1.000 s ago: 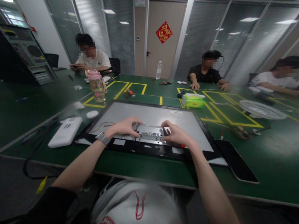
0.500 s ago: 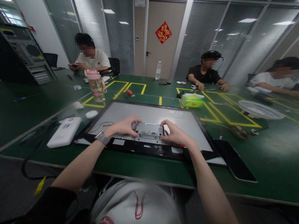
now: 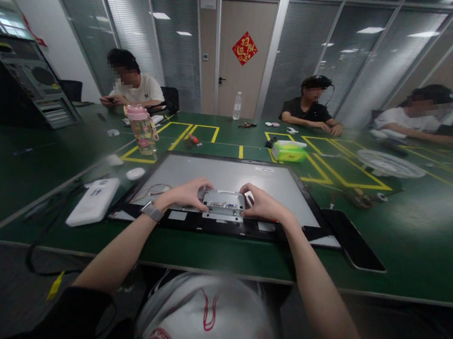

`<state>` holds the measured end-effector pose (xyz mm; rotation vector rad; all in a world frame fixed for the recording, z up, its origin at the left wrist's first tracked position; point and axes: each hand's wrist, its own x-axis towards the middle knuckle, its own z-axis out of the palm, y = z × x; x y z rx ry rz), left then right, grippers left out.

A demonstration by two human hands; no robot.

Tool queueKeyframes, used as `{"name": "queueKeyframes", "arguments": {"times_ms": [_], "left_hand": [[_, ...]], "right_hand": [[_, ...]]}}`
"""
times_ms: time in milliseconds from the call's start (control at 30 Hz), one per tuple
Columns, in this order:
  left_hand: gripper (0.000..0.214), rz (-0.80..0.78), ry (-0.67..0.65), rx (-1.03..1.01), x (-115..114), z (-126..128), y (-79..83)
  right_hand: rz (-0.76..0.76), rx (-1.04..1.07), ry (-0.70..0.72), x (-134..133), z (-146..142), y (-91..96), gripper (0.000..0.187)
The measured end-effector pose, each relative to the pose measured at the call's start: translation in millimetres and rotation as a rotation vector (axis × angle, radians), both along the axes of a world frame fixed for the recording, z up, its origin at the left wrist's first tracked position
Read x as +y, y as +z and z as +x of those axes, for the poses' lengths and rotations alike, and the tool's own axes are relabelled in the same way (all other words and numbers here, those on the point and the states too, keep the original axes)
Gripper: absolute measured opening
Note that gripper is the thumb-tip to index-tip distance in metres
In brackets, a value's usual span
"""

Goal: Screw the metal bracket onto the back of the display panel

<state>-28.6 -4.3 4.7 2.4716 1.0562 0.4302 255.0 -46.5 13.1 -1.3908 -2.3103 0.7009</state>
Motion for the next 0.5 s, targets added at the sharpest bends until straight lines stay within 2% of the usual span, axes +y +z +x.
{"name": "queueKeyframes", "arguments": {"times_ms": [200,333,433,500], "left_hand": [[0.064,-0.032,0.011,0.049,-1,0,1.8],[0.065,-0.047,0.017,0.064,-2,0,2.5],[0.066,-0.052,0.013,0.057,-3,-1,3.4],[0.067,-0.064,0.015,0.042,-3,-3,4.3]], "right_hand": [[-0.021,-0.017,-0.009,1,1,-0.5,0.052],[0.052,0.106,-0.015,7,12,0.7,0.051],[0.089,0.160,-0.148,13,29,0.1,0.038],[0.062,0.044,-0.228,15,41,-1.1,0.039]]}}
